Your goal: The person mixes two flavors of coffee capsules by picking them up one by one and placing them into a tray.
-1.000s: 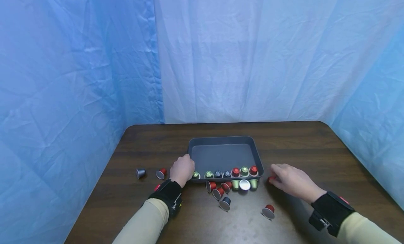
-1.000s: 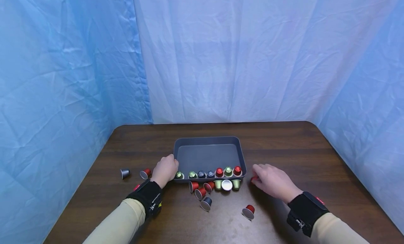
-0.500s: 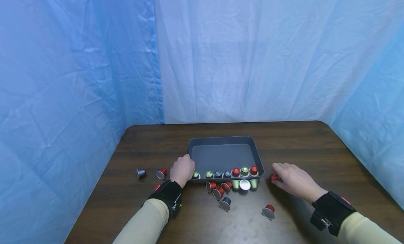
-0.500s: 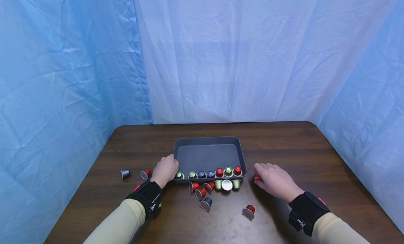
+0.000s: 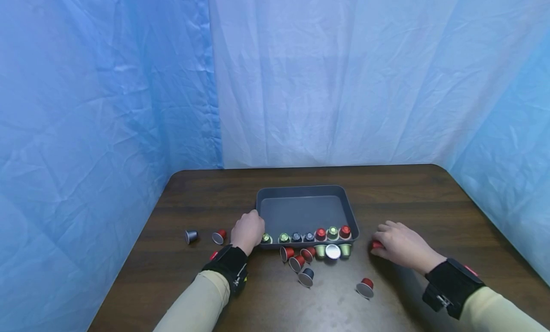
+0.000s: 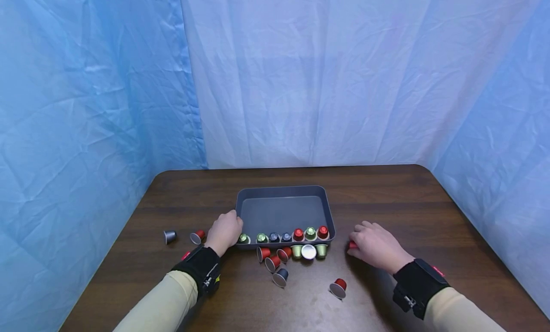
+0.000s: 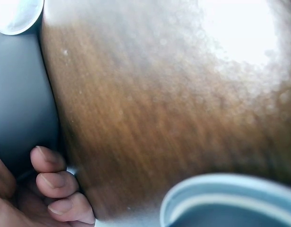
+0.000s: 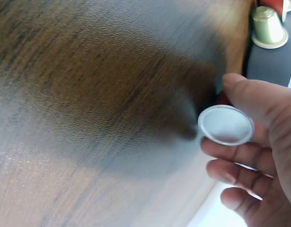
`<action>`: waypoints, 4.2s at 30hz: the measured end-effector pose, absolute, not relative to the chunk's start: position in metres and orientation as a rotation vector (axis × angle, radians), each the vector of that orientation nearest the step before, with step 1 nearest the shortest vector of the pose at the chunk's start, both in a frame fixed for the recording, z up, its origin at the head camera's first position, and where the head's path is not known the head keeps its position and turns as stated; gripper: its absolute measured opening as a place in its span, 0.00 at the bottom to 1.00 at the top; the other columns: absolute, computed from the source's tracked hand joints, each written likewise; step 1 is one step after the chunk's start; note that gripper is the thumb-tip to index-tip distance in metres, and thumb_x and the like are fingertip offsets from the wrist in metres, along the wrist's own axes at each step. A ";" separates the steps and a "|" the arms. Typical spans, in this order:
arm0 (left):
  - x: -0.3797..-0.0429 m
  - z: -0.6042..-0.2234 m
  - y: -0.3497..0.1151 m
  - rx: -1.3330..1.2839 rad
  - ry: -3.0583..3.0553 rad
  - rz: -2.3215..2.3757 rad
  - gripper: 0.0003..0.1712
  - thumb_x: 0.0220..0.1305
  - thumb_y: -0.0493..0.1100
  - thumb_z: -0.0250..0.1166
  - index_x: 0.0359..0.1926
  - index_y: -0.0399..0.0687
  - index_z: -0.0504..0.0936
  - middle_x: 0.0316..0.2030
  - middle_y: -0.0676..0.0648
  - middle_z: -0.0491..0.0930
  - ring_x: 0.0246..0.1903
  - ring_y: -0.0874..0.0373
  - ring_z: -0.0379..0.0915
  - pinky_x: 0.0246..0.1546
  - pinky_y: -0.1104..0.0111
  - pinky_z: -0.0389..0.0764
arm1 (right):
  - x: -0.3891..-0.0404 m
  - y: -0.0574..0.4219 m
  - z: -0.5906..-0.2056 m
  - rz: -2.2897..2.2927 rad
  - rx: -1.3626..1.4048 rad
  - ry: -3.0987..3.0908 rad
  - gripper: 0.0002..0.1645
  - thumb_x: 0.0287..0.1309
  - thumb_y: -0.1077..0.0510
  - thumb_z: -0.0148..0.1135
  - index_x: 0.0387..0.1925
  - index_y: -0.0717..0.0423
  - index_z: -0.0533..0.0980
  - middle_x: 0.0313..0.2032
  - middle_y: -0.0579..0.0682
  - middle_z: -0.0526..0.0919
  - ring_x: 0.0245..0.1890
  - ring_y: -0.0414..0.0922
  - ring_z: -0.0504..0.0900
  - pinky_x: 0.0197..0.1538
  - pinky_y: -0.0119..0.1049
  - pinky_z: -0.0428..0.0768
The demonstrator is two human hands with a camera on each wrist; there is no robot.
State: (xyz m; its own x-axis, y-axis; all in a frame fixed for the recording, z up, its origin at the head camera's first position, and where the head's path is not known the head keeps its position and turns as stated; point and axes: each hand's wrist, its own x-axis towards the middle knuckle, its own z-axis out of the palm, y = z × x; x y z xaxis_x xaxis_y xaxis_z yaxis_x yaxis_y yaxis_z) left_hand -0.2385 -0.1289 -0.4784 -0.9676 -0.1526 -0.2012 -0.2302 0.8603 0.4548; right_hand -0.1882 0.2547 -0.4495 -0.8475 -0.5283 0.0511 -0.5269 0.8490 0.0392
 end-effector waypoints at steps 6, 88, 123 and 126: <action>-0.237 -0.479 -0.129 -0.266 2.904 0.726 0.18 0.76 0.47 0.56 0.55 0.38 0.79 0.44 0.40 0.83 0.38 0.47 0.81 0.47 0.48 0.83 | -0.190 0.255 -0.448 0.013 0.858 -2.904 0.19 0.41 0.47 0.85 0.32 0.49 0.85 0.29 0.41 0.77 0.31 0.40 0.71 0.35 0.36 0.77; -0.237 -0.477 -0.128 -0.298 2.883 0.710 0.19 0.77 0.47 0.56 0.57 0.38 0.78 0.45 0.40 0.83 0.40 0.47 0.81 0.49 0.47 0.82 | -0.238 0.191 -0.413 0.175 0.827 -2.849 0.18 0.49 0.49 0.81 0.38 0.51 0.84 0.32 0.43 0.78 0.36 0.44 0.76 0.40 0.39 0.78; -0.236 -0.475 -0.127 -0.285 2.887 0.710 0.18 0.76 0.47 0.57 0.56 0.38 0.78 0.43 0.41 0.82 0.38 0.48 0.80 0.47 0.49 0.83 | -0.251 0.185 -0.431 0.104 0.768 -3.093 0.14 0.54 0.49 0.78 0.37 0.53 0.86 0.29 0.46 0.74 0.32 0.45 0.72 0.35 0.38 0.71; -0.236 -0.475 -0.128 -0.285 2.889 0.714 0.18 0.76 0.47 0.56 0.56 0.38 0.78 0.44 0.40 0.82 0.39 0.47 0.80 0.48 0.49 0.82 | -0.250 0.186 -0.430 0.131 0.762 -3.085 0.13 0.55 0.49 0.77 0.37 0.52 0.87 0.30 0.46 0.75 0.32 0.44 0.72 0.35 0.37 0.72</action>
